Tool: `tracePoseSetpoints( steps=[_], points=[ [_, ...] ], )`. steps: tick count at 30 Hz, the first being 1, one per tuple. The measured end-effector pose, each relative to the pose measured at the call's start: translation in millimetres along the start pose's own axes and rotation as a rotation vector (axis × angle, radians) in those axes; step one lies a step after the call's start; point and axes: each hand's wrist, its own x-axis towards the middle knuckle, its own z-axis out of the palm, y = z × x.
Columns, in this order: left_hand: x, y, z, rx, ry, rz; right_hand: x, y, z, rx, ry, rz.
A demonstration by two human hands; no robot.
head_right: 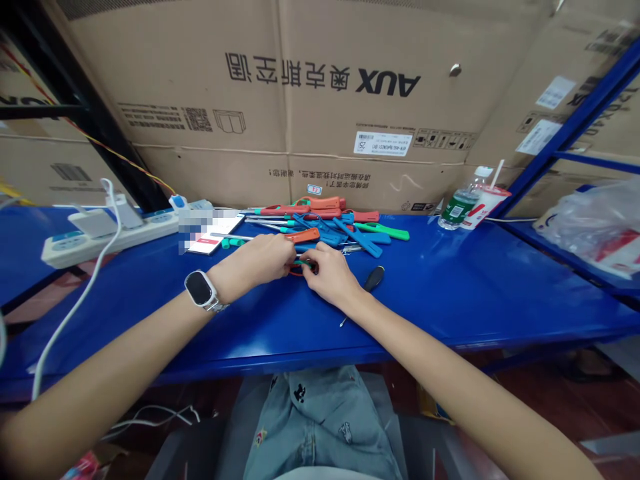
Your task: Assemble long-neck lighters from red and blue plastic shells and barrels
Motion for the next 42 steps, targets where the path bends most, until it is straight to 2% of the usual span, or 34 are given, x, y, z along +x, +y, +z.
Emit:
tracePoseSetpoints(
  steps=[3,11,20,27,42],
  points=[
    [-4,-1,1.9,0.064,-0.046,-0.082,0,-2,-1,-0.006,0.002,0.006],
    [-10,-13,7.3,-0.027,-0.019,-0.052,0,-4,-2,0.042,0.008,0.021],
    [-10,-11,11.8,-0.064,-0.056,-0.152,-3,-4,-2,-0.111,-0.039,-0.05],
    [-10,-11,15.1,-0.105,-0.037,-0.178,-6,-6,-3,-0.243,-0.054,-0.096],
    [-8,-9,19.2,-0.155,0.008,-0.204,-3,-8,-2,-0.201,-0.048,-0.052]
  ],
)
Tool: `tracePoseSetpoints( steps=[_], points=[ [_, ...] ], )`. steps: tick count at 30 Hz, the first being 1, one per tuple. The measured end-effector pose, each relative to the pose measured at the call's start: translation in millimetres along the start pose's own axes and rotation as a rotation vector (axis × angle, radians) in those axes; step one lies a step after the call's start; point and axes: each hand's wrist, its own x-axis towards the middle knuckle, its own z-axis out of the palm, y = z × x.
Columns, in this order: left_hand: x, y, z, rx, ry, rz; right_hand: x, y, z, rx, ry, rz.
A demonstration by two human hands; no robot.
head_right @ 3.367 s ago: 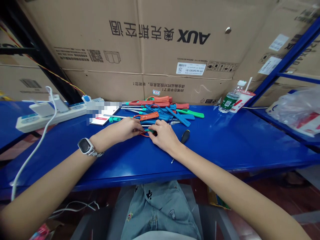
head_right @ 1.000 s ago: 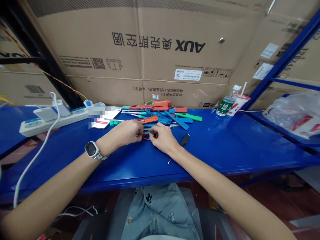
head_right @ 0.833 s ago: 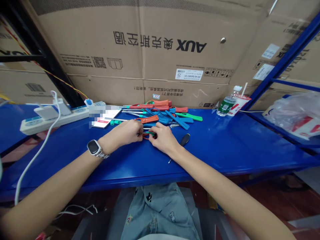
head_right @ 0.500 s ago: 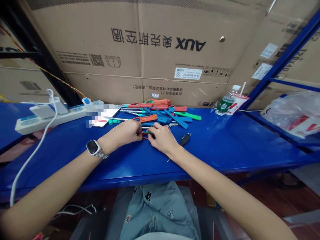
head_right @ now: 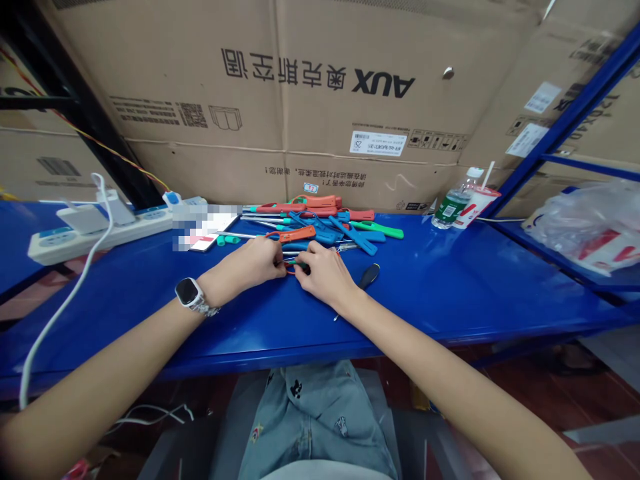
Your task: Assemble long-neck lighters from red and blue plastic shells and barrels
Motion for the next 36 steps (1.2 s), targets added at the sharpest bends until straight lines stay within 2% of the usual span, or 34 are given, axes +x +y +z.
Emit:
tracePoseSetpoints(
  steps=[13,16,21,29,36],
  points=[
    [-2,1,0.0,-0.009,0.009,-0.047,3,-1,-2,-0.019,-0.032,-0.01],
    [1,-5,-1.2,-0.053,0.008,0.029,3,1,0,0.003,-0.019,-0.004],
    [6,-14,-5.9,-0.154,-0.102,0.207,4,4,2,0.04,0.003,0.0],
    [6,-16,4.4,-0.036,0.002,0.266,3,1,-2,0.005,-0.027,0.007],
    [12,-23,7.1,-0.316,-0.042,0.194,1,0,-1,-0.017,-0.013,-0.002]
  ],
)
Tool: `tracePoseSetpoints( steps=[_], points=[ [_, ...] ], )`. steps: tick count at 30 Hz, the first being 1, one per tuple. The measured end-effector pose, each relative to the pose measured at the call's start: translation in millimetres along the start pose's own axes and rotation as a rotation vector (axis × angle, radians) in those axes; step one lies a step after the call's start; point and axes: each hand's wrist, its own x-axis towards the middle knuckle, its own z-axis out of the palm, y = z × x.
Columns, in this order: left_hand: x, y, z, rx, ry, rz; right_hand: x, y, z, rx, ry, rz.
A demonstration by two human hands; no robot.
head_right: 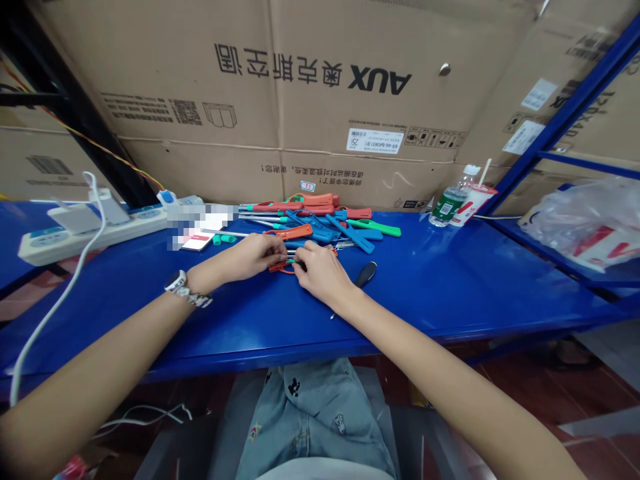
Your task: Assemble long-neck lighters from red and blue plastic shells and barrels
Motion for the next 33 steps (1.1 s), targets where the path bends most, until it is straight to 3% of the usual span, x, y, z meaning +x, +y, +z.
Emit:
tracePoseSetpoints(
  steps=[5,11,19,24,27,30,33],
  points=[
    [3,1,3.4,0.012,0.103,-0.029,0,1,1,0.005,0.0,0.007],
    [1,-6,0.8,0.078,0.011,0.062,1,1,0,-0.007,-0.013,0.02],
    [5,-3,6.3,0.003,0.109,0.053,0,1,-2,-0.072,-0.055,-0.017],
    [7,-4,8.5,-0.052,0.23,0.01,-2,0,-2,-0.102,-0.051,-0.032],
    [6,-8,7.8,-0.013,0.193,0.009,0,0,-3,-0.072,-0.049,-0.005],
    [0,-8,5.0,0.091,0.231,0.079,2,0,-1,-0.019,-0.026,0.035],
    [-12,-3,3.5,0.172,0.284,0.254,3,0,0,0.008,-0.017,0.045]
  ],
)
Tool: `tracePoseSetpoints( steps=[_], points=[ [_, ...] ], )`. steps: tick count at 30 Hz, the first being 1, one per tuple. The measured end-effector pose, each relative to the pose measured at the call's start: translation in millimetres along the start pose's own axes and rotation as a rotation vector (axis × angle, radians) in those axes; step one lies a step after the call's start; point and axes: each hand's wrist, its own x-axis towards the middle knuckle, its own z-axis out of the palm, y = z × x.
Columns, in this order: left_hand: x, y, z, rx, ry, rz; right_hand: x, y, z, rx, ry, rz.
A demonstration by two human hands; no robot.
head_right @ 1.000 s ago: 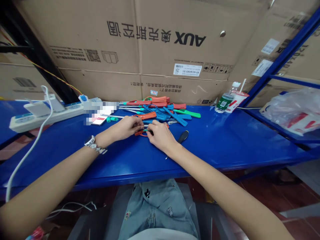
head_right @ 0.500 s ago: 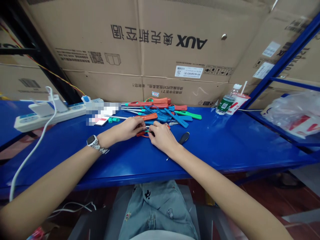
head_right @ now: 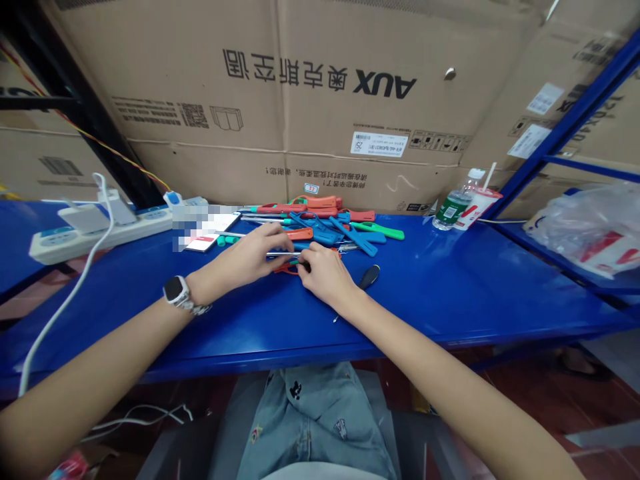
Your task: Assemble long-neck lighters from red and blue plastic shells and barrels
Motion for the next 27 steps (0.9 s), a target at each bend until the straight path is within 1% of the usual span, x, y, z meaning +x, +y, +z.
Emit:
tracePoseSetpoints(
  steps=[3,6,8,10,13,15,18,22,27],
  points=[
    [-11,8,-0.5,-0.007,-0.132,0.15,1,0,-1,-0.012,-0.016,0.012],
    [-16,11,4.9,0.073,-0.211,0.188,4,-1,-5,-0.036,-0.053,0.028],
    [-17,11,9.3,0.124,-0.214,0.184,6,-1,-8,-0.052,-0.085,0.024],
    [-15,12,13.2,0.159,-0.186,0.174,8,-1,-11,-0.07,-0.11,0.019],
    [-14,16,17.2,0.184,-0.153,0.176,9,-2,-12,-0.091,-0.126,0.033],
    [-13,18,18.3,0.193,-0.16,0.171,8,-4,-12,-0.097,-0.129,0.041],
    [-12,16,17.6,0.196,-0.185,0.148,9,-8,-14,-0.117,-0.142,0.036],
    [-12,9,14.4,0.162,-0.215,0.17,12,-16,-20,-0.177,-0.189,0.032],
    [-13,3,11.7,0.078,-0.202,0.196,15,-19,-22,-0.242,-0.221,0.016]
  ],
)
